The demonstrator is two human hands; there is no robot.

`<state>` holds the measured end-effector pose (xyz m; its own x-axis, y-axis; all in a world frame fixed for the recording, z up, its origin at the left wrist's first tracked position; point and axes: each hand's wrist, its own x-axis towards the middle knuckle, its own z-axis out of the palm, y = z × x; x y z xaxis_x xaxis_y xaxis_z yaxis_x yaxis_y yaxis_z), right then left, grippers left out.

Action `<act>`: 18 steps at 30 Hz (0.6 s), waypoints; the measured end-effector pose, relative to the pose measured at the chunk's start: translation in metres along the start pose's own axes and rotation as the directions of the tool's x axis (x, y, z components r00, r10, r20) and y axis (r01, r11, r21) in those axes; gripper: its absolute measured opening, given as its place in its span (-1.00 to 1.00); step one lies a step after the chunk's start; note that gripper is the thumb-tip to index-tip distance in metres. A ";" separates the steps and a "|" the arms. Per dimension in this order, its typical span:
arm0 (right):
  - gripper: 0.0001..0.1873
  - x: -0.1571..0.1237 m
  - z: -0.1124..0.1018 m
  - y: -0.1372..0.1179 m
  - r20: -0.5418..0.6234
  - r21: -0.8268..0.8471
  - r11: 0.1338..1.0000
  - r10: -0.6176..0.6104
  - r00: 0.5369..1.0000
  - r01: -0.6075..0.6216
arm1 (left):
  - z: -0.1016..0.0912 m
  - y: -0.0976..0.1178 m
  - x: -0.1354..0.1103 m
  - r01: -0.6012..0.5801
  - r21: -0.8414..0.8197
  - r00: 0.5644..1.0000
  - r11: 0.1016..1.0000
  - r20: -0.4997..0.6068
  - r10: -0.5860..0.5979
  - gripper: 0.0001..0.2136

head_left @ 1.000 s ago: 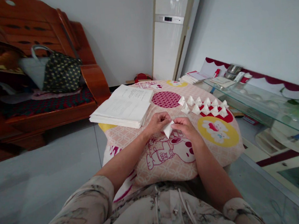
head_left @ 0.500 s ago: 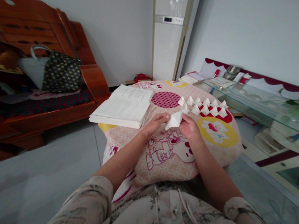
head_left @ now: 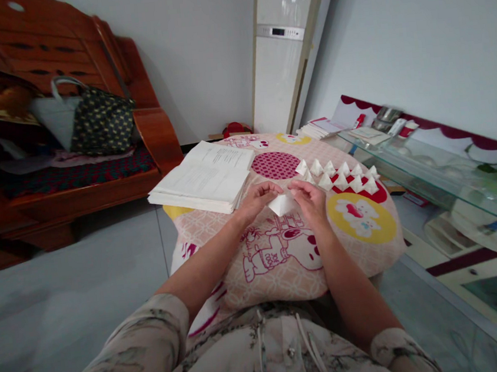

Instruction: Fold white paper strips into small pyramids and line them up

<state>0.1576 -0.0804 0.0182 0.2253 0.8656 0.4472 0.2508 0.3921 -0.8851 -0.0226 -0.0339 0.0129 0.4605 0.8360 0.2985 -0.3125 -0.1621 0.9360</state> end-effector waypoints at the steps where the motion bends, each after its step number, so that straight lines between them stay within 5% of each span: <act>1: -0.68 0.000 0.001 -0.003 0.019 -0.042 0.998 -0.035 0.999 0.036 | 0.001 -0.001 0.000 -0.007 0.015 1.000 1.000 0.002 0.006 -0.61; 6: -0.74 -0.002 0.001 -0.008 0.095 -0.053 0.995 -0.079 0.992 0.084 | -0.001 -0.003 0.002 -0.070 0.143 0.997 0.987 -0.014 0.072 -0.63; 10: -0.63 -0.003 0.001 -0.004 0.225 0.133 0.976 0.137 0.965 -0.169 | -0.002 -0.004 0.002 -0.085 0.210 0.996 0.974 -0.008 0.088 -0.59; 15: -0.69 -0.001 -0.003 0.001 0.163 0.325 0.910 0.215 0.963 -0.258 | -0.005 -0.003 0.003 -0.033 0.048 0.999 0.998 -0.023 0.034 -0.38; 18: -0.71 0.001 -0.007 0.003 0.143 0.399 0.878 0.228 0.963 -0.266 | -0.006 -0.001 0.002 -0.009 -0.048 1.000 0.999 0.023 0.010 -0.47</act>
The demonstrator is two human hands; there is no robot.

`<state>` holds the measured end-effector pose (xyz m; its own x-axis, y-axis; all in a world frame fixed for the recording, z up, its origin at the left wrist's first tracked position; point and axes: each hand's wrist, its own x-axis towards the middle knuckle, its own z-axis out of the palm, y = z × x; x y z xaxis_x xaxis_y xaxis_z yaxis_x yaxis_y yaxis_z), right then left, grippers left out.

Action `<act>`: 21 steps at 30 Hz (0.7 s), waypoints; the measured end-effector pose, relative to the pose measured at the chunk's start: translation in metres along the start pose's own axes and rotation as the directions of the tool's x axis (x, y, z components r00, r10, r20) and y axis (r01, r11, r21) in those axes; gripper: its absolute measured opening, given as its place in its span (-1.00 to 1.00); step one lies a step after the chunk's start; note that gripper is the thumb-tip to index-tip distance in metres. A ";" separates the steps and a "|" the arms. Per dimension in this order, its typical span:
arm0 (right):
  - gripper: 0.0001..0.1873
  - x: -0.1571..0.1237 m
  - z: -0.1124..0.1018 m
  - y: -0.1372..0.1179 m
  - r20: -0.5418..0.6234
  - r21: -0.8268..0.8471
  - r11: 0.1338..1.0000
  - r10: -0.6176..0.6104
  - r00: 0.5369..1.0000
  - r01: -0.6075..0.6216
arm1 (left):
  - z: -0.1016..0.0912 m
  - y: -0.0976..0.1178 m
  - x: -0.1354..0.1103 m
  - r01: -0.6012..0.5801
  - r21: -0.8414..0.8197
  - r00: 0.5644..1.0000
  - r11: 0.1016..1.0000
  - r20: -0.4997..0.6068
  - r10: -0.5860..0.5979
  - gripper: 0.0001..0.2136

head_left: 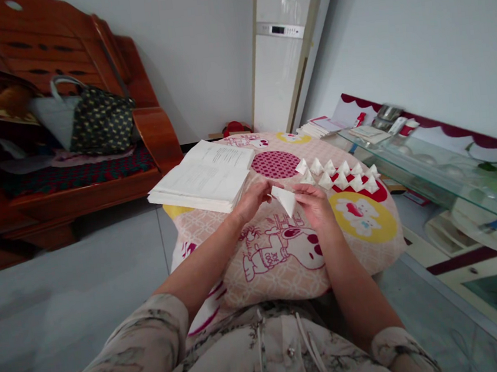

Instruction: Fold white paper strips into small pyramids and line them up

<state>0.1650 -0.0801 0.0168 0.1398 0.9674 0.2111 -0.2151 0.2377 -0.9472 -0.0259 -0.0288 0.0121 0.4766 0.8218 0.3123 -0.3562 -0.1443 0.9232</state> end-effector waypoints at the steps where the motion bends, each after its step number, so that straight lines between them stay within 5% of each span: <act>1: -0.71 0.001 -0.001 0.000 -0.002 0.017 1.000 0.009 1.000 -0.009 | 0.000 0.001 -0.001 0.014 -0.009 1.000 1.000 0.023 -0.014 -0.53; 5: -0.74 0.001 -0.001 0.002 0.002 0.025 1.000 0.006 1.000 -0.006 | 0.004 0.004 -0.006 0.089 -0.026 0.989 0.996 0.123 -0.085 -0.62; 13: -0.83 -0.006 0.003 -0.011 0.128 -0.259 0.964 -0.028 0.991 0.061 | 0.013 0.010 -0.011 0.022 0.098 0.986 0.995 0.164 -0.038 -0.60; 21: -0.77 -0.011 0.010 -0.018 0.136 -0.222 0.975 0.046 0.990 -0.014 | 0.013 0.007 -0.010 -0.023 0.191 0.985 0.981 0.172 -0.011 -0.56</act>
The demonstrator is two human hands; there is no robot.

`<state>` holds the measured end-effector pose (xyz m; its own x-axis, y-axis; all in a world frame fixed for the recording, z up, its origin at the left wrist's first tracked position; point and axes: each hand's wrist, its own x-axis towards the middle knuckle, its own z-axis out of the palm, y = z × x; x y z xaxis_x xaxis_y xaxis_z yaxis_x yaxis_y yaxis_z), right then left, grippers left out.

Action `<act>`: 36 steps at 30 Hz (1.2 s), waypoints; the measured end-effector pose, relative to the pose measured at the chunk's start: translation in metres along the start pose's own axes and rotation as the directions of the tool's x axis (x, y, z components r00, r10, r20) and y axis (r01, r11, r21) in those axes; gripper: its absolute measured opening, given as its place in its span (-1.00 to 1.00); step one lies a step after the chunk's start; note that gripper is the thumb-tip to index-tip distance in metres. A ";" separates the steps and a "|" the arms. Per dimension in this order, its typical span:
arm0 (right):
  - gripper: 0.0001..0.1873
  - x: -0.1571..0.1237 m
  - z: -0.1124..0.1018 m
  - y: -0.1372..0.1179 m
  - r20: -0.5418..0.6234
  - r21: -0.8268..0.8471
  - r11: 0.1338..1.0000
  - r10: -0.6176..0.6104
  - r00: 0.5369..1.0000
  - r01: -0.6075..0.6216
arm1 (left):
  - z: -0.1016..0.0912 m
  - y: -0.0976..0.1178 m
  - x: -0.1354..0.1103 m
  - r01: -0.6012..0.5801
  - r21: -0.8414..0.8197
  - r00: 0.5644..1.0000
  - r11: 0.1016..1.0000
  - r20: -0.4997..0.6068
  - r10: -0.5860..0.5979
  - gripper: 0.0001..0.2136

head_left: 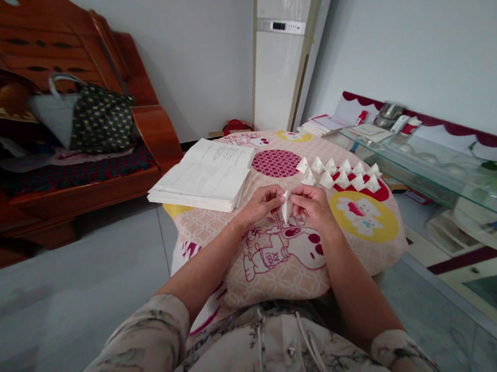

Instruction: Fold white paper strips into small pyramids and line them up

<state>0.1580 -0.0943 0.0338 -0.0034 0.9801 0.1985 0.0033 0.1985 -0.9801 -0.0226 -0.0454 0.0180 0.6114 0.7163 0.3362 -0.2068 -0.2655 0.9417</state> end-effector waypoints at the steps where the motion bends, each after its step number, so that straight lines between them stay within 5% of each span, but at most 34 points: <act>1: -0.77 0.000 0.000 0.000 0.004 0.006 1.000 0.008 1.000 -0.009 | 0.001 0.000 0.000 -0.004 0.002 1.000 1.000 -0.004 0.004 -0.56; 13: -0.70 0.000 -0.001 0.002 -0.016 0.094 0.995 0.046 0.999 -0.044 | 0.005 0.000 0.001 -0.044 0.010 0.998 0.999 -0.045 0.045 -0.63; 31: -0.66 0.003 -0.003 0.012 -0.004 -0.096 0.995 0.001 1.000 -0.001 | 0.008 -0.003 -0.003 -0.043 0.169 0.991 0.985 -0.115 0.063 -0.76; 36: -0.72 0.002 0.000 0.010 -0.043 -0.234 0.972 -0.042 0.998 0.031 | 0.009 -0.002 -0.005 -0.043 0.324 0.983 0.945 -0.154 0.098 -0.81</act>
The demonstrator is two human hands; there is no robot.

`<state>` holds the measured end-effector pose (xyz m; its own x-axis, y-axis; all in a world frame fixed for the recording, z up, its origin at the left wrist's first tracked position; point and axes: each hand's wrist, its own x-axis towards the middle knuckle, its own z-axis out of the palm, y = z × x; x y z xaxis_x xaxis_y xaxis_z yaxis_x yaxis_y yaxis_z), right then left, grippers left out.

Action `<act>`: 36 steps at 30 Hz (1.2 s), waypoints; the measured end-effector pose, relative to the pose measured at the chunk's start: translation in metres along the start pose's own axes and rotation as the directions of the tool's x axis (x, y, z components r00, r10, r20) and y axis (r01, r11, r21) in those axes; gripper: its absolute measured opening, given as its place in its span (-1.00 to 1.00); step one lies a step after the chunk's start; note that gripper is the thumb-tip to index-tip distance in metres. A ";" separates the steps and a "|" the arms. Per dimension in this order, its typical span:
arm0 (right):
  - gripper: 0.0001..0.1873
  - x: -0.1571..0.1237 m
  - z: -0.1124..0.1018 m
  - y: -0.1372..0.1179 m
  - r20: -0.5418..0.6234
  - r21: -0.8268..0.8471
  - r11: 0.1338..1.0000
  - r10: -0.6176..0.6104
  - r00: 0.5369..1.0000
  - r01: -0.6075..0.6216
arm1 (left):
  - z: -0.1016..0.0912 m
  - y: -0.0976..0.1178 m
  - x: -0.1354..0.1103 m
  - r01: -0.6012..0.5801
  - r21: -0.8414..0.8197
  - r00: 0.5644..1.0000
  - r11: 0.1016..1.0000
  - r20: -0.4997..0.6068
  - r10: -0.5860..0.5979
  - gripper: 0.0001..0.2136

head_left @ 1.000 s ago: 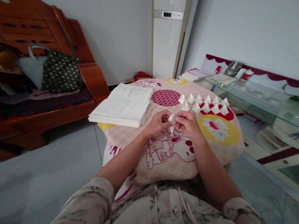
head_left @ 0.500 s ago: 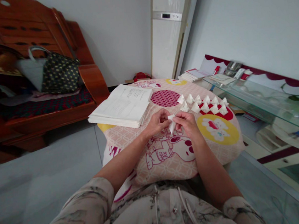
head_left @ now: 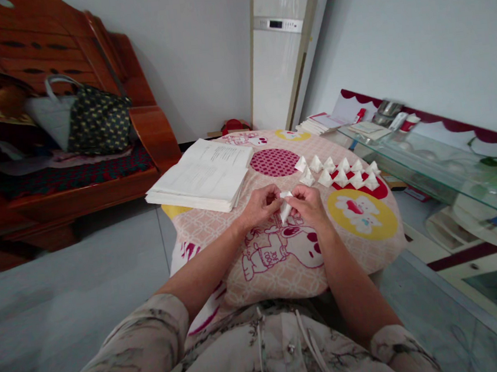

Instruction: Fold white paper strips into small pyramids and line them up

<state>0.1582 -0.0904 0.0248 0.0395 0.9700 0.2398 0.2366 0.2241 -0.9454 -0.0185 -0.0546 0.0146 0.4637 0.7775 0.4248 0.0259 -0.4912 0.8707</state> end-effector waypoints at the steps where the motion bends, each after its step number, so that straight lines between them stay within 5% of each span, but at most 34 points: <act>1: -0.73 0.000 0.001 -0.001 -0.018 -0.027 1.000 -0.014 1.000 0.013 | 0.000 0.001 0.000 -0.009 0.042 1.000 0.999 -0.012 0.010 -0.81; 13: -0.74 0.003 0.004 0.002 -0.101 -0.202 0.973 -0.134 0.986 0.112 | 0.001 0.005 -0.001 -0.092 0.208 0.995 0.974 -0.023 0.098 -0.80; 22: -0.86 0.000 0.005 -0.004 -0.014 -0.007 1.000 -0.026 1.000 0.026 | 0.000 -0.005 0.003 0.042 -0.238 0.999 0.970 0.037 -0.034 -0.51; 36: -0.79 -0.001 -0.002 -0.004 0.110 0.120 0.993 -0.022 0.994 0.009 | -0.007 -0.004 0.008 0.112 -0.317 0.992 0.942 0.090 -0.088 -0.53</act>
<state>0.1594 -0.0928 0.0291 -0.0724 0.9694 0.2347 0.1184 0.2420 -0.9630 -0.0211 -0.0435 0.0161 0.5373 0.7792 0.3228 -0.2049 -0.2507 0.9461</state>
